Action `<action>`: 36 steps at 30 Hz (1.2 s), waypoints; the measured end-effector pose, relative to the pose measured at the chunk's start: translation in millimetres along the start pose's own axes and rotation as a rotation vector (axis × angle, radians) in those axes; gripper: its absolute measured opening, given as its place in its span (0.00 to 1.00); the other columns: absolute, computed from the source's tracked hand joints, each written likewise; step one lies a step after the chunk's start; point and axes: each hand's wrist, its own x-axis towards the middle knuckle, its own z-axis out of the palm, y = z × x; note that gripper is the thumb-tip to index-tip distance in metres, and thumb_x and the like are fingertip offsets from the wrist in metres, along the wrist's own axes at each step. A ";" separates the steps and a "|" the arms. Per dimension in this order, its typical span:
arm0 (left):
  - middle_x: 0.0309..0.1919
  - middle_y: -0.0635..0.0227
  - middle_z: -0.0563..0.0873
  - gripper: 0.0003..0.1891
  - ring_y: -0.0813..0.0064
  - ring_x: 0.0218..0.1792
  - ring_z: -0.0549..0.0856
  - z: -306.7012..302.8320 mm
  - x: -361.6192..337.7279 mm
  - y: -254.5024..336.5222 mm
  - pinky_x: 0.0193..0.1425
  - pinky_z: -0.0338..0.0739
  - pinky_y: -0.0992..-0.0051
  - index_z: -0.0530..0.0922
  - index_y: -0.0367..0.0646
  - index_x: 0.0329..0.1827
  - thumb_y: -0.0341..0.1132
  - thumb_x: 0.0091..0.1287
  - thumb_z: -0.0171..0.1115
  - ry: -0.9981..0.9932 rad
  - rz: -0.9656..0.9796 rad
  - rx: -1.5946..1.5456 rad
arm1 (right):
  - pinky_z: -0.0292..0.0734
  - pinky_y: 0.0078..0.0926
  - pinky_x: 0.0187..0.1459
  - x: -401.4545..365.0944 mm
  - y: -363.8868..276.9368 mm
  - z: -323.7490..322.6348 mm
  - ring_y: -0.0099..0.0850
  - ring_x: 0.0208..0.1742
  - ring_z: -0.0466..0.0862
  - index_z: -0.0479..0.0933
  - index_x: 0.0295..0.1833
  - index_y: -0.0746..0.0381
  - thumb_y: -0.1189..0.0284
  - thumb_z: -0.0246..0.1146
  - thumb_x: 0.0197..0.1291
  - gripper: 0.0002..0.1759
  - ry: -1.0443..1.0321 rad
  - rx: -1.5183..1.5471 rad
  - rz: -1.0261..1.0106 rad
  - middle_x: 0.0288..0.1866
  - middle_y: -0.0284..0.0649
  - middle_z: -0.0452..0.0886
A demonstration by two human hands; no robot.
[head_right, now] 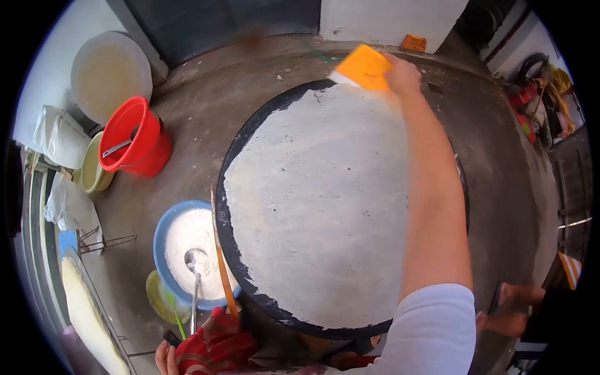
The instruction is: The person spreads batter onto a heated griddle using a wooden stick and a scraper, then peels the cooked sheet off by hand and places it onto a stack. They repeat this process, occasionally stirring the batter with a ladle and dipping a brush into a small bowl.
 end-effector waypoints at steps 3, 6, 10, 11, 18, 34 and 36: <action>0.59 0.46 0.65 0.27 0.47 0.59 0.66 -2.8 -0.3 1.0 0.62 0.59 0.57 0.66 0.34 0.60 0.48 0.67 0.43 -0.007 -0.027 0.015 | 0.70 0.39 0.54 10.3 -74.0 32.6 0.42 0.52 0.76 0.71 0.58 0.42 0.73 0.59 0.48 0.28 0.070 0.188 -0.337 0.49 0.41 0.79; 0.59 0.46 0.66 0.27 0.47 0.59 0.66 -6.6 -1.2 2.5 0.62 0.59 0.57 0.67 0.34 0.59 0.49 0.66 0.43 -0.013 -0.046 0.017 | 0.69 0.36 0.55 -5.4 -164.4 31.7 0.41 0.52 0.76 0.72 0.55 0.46 0.78 0.61 0.45 0.28 -0.167 0.424 -0.613 0.50 0.41 0.78; 0.59 0.46 0.66 0.27 0.47 0.59 0.66 -9.9 -9.9 -3.1 0.62 0.59 0.58 0.68 0.34 0.58 0.49 0.66 0.44 -0.010 -0.054 -0.013 | 0.71 0.33 0.54 -95.4 -269.1 -3.3 0.41 0.49 0.77 0.73 0.53 0.49 0.81 0.62 0.44 0.27 -0.469 0.472 -0.934 0.46 0.44 0.79; 0.58 0.46 0.66 0.27 0.47 0.59 0.66 -10.9 -11.7 -3.2 0.62 0.59 0.58 0.69 0.34 0.58 0.49 0.66 0.44 -0.001 -0.056 -0.046 | 0.72 0.32 0.53 -125.9 -284.4 -15.5 0.41 0.47 0.78 0.74 0.52 0.50 0.80 0.63 0.43 0.27 -0.530 0.476 -1.038 0.44 0.44 0.79; 0.59 0.45 0.65 0.28 0.48 0.59 0.65 -14.7 -39.1 -15.0 0.63 0.57 0.56 0.69 0.34 0.57 0.50 0.65 0.44 0.061 -0.002 -0.182 | 0.75 0.37 0.37 -374.7 -256.2 -114.3 0.36 0.35 0.82 0.82 0.32 0.55 0.68 0.59 0.44 0.08 -0.982 0.108 -1.706 0.29 0.38 0.82; 0.60 0.50 0.64 0.20 0.55 0.57 0.68 5.9 -79.6 -36.3 0.59 0.62 0.66 0.71 0.32 0.54 0.36 0.64 0.46 0.257 0.111 -0.328 | 0.75 0.24 0.41 -458.6 68.3 -177.9 0.28 0.38 0.80 0.74 0.42 0.66 0.74 0.65 0.52 0.13 0.148 1.099 0.533 0.39 0.39 0.80; 0.61 0.53 0.65 0.18 0.57 0.61 0.66 7.2 -81.6 -35.6 0.62 0.61 0.66 0.70 0.33 0.55 0.33 0.66 0.44 0.280 0.114 -0.288 | 0.75 0.27 0.41 -452.7 117.9 -170.4 0.33 0.38 0.82 0.73 0.41 0.66 0.75 0.67 0.47 0.15 0.283 0.822 0.779 0.40 0.42 0.81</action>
